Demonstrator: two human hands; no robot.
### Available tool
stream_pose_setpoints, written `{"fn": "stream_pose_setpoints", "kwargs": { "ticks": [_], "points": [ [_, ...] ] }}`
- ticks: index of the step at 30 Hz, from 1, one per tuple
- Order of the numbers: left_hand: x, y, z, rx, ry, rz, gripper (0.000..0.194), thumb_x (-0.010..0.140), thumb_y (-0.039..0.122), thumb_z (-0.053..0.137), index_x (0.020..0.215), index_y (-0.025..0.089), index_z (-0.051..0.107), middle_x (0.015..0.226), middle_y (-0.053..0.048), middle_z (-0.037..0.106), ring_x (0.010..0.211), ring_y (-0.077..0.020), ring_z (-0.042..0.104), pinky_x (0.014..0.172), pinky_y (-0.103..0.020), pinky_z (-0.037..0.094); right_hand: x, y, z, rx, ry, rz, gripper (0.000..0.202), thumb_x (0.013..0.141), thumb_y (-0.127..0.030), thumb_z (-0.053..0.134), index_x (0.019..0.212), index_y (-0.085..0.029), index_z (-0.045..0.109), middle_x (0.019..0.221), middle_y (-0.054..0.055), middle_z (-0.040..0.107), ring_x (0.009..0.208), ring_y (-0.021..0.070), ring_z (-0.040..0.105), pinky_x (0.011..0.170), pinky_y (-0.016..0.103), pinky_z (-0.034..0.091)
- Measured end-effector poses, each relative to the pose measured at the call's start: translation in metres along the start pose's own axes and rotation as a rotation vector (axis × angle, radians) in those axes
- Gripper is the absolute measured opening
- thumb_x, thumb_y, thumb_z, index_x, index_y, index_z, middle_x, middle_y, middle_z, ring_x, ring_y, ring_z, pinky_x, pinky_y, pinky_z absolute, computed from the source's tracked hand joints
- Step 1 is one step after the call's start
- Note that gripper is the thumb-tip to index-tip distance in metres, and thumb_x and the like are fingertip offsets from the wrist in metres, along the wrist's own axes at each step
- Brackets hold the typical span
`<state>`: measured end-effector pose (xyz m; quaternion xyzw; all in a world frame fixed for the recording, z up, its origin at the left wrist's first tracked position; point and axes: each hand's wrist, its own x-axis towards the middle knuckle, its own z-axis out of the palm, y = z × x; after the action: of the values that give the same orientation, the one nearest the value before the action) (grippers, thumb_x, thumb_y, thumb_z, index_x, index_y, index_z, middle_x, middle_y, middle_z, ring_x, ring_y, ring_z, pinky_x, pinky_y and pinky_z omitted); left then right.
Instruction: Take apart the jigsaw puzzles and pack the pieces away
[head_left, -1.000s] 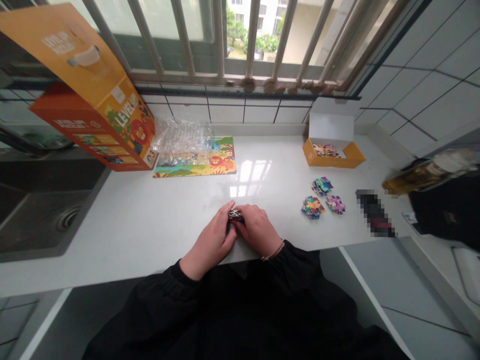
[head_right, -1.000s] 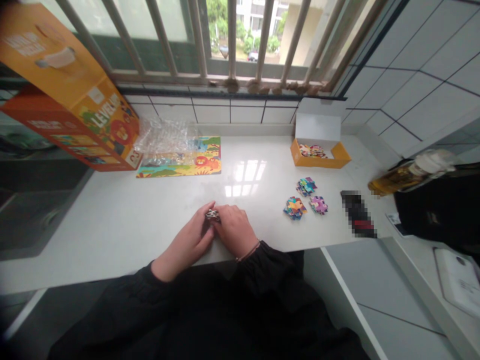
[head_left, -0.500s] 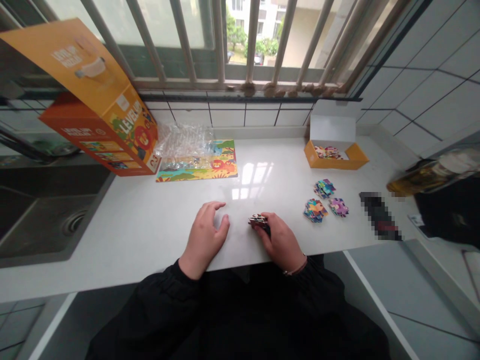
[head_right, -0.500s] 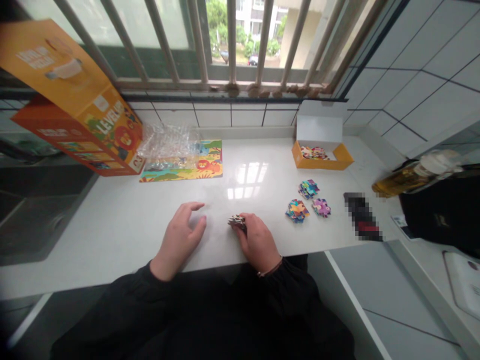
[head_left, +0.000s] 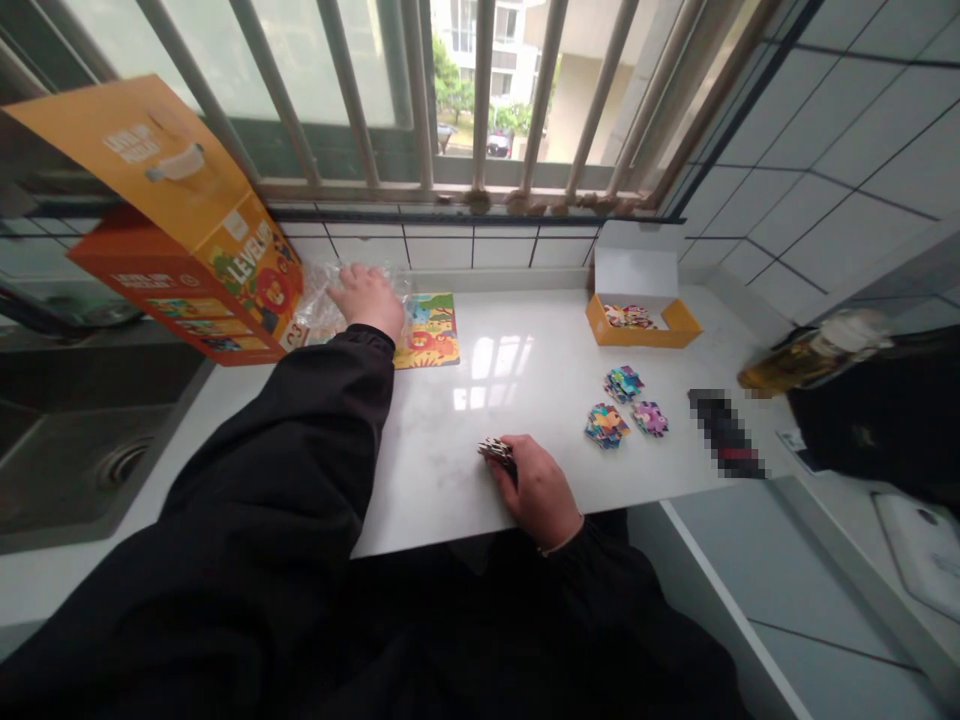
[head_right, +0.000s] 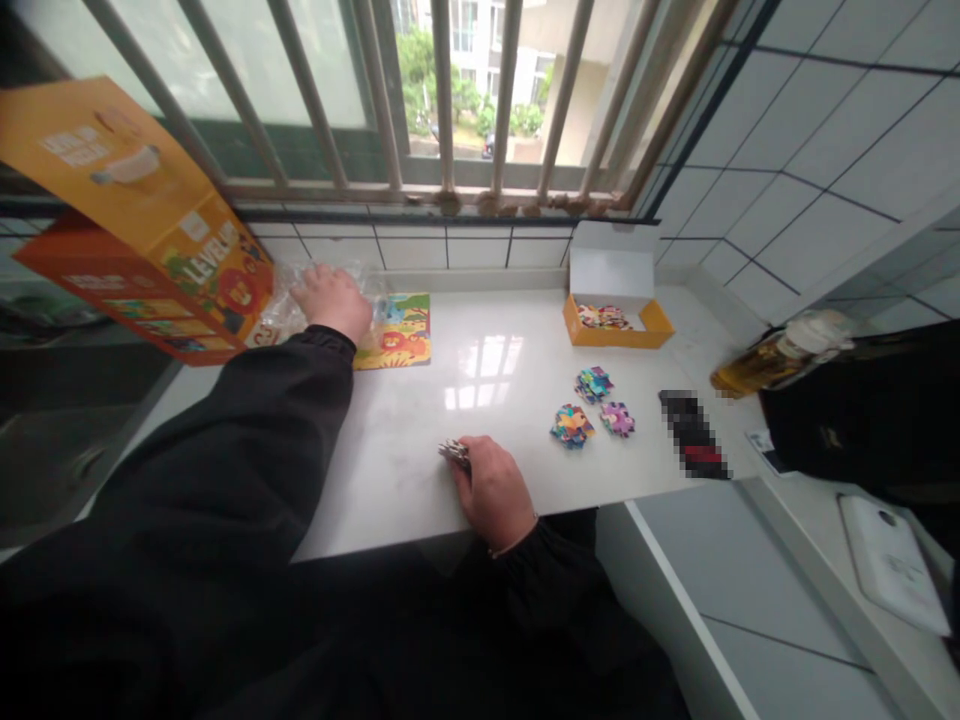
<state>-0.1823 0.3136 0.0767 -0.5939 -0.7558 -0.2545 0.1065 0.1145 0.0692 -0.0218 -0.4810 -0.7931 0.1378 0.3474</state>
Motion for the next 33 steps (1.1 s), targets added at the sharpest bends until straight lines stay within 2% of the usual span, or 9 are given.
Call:
{"fn": "stream_pose_setpoints", "kwargs": {
  "ticks": [3,7,11,15,18,20,26,30,33],
  "points": [
    [0.001,-0.007,-0.001,-0.003,-0.048,-0.012,0.075,0.115,0.057,0.034,0.106,-0.007,0.073,0.125,-0.025,0.068,0.133,-0.0363,0.055,0.105,-0.062,0.038,0.001,-0.002,0.0,-0.015,0.013,0.0,0.016,0.113,-0.03,0.057,0.125,-0.02,0.062,0.109,0.011,0.074,0.101,0.0278,0.073,0.092,0.044,0.062],
    [-0.021,-0.01,-0.029,0.006,-0.015,0.067,0.041,0.11,0.033,0.05,0.126,0.002,0.07,0.134,-0.023,0.067,0.13,-0.0358,0.058,0.102,-0.054,0.042,0.001,-0.001,0.001,-0.019,0.046,0.007,0.016,0.112,-0.028,0.06,0.125,-0.019,0.062,0.109,0.012,0.074,0.101,0.0281,0.073,0.092,0.044,0.062],
    [-0.07,0.005,-0.076,0.006,0.092,0.236,0.026,0.109,0.028,0.053,0.123,0.018,0.072,0.123,-0.017,0.071,0.116,-0.0338,0.065,0.094,-0.048,0.045,0.001,0.001,0.003,-0.047,0.068,0.009,0.016,0.111,-0.026,0.061,0.125,-0.019,0.063,0.109,0.012,0.075,0.101,0.0294,0.071,0.093,0.047,0.062],
    [-0.138,0.027,-0.108,0.057,-0.008,0.402,0.021,0.108,0.028,0.054,0.11,0.02,0.074,0.104,-0.013,0.073,0.101,-0.0327,0.068,0.083,-0.045,0.044,-0.001,-0.003,-0.006,0.075,0.168,-0.035,0.017,0.11,-0.023,0.062,0.127,-0.022,0.064,0.111,0.01,0.076,0.103,0.0265,0.073,0.092,0.045,0.064],
    [-0.182,0.038,-0.11,0.086,-0.12,0.481,0.022,0.108,0.026,0.054,0.101,0.02,0.074,0.09,-0.011,0.074,0.084,-0.0298,0.069,0.076,-0.043,0.041,-0.002,-0.014,-0.022,0.153,0.35,-0.051,0.023,0.108,-0.02,0.066,0.131,-0.024,0.063,0.114,0.009,0.076,0.106,0.0243,0.075,0.093,0.042,0.065],
    [-0.202,0.043,-0.107,0.079,-0.188,0.508,0.021,0.108,0.024,0.055,0.099,0.02,0.074,0.086,-0.009,0.075,0.079,-0.0281,0.07,0.074,-0.042,0.042,0.0,-0.022,-0.035,0.11,0.389,-0.099,0.03,0.107,-0.016,0.068,0.135,-0.024,0.064,0.118,0.01,0.077,0.11,0.0245,0.075,0.096,0.042,0.065],
    [-0.236,0.065,-0.111,-0.161,-0.32,0.498,0.021,0.109,0.026,0.056,0.104,0.02,0.076,0.093,-0.008,0.083,0.078,-0.0263,0.076,0.073,-0.04,0.048,0.014,-0.027,-0.05,-0.172,0.127,-0.247,0.028,0.11,-0.016,0.063,0.136,-0.023,0.07,0.121,0.01,0.079,0.111,0.0259,0.072,0.101,0.044,0.061],
    [-0.25,0.076,-0.112,-0.309,-0.357,0.495,0.02,0.108,0.023,0.057,0.109,0.022,0.077,0.094,-0.006,0.084,0.078,-0.0257,0.077,0.073,-0.039,0.051,0.016,-0.021,-0.037,-0.295,0.082,-0.221,0.011,0.108,-0.02,0.067,0.109,-0.023,0.078,0.11,0.008,0.079,0.104,0.0259,0.068,0.095,0.042,0.058],
    [-0.258,0.075,-0.108,-0.423,-0.362,0.495,0.023,0.108,0.022,0.056,0.117,0.022,0.077,0.1,-0.006,0.084,0.082,-0.0247,0.077,0.076,-0.038,0.054,0.012,-0.014,-0.02,-0.365,0.034,-0.171,0.011,0.105,-0.021,0.072,0.095,-0.022,0.076,0.1,0.009,0.076,0.097,0.0259,0.065,0.088,0.04,0.057]
  ]
}}
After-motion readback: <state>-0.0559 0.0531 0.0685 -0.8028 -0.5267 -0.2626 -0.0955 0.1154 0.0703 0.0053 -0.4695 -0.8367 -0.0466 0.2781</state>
